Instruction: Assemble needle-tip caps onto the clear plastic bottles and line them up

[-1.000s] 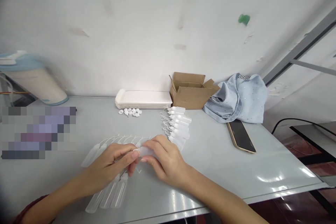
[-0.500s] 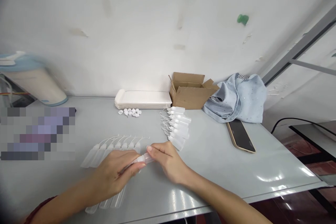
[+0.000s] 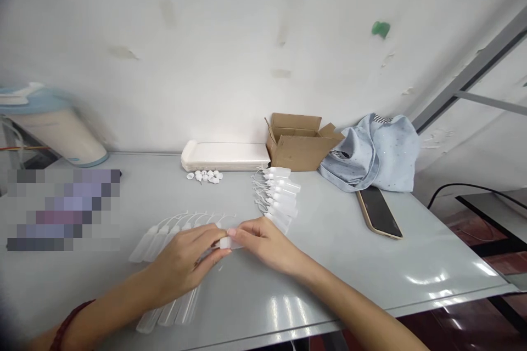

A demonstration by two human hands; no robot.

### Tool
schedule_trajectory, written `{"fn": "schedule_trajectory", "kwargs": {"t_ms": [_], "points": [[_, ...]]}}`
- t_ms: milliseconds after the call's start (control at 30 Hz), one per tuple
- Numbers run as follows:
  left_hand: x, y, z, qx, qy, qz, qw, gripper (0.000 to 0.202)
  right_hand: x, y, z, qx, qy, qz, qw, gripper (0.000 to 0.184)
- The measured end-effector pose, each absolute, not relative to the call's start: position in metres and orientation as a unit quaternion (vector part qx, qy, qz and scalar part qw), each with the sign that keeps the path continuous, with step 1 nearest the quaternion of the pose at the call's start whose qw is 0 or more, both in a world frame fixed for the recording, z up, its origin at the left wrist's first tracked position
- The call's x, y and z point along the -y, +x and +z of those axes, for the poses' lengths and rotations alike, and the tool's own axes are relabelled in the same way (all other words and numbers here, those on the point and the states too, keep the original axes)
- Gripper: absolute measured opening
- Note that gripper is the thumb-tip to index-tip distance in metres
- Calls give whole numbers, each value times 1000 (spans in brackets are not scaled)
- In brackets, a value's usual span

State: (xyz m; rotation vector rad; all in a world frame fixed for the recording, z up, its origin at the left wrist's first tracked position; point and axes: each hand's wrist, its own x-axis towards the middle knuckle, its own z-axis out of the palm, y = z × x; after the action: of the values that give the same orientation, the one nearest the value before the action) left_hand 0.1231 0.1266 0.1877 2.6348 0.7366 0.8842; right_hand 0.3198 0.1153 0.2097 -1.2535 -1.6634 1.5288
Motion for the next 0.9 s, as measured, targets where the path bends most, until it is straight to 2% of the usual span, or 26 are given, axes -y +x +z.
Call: {"fn": "schedule_trajectory", "kwargs": {"t_ms": [67,133,200,267,367,633,767,900], "points": [[-133,121,190,-283,891,313,168,12,-119,326,216,646,-475,529,279,38],[-141,117,194,-326,871,315,188,15,-125,335,220,664,-513,449,308,34],[-154,110,195,-394,844,311,190,22,-132,344,220,680,-567,309,346,30],[-169,100,193,-459,819,299,173,28,-139,353,217,692,-613,118,362,28],[-193,83,186,-501,807,278,143,36,-147,362,209,688,-652,-71,311,22],[-238,63,169,-536,801,229,139,43,-148,362,205,666,-721,-151,116,13],[-244,63,165,-536,804,209,149,45,-146,362,204,673,-711,-180,93,10],[-244,61,164,-539,803,200,157,46,-146,363,201,684,-694,-196,111,9]]}}
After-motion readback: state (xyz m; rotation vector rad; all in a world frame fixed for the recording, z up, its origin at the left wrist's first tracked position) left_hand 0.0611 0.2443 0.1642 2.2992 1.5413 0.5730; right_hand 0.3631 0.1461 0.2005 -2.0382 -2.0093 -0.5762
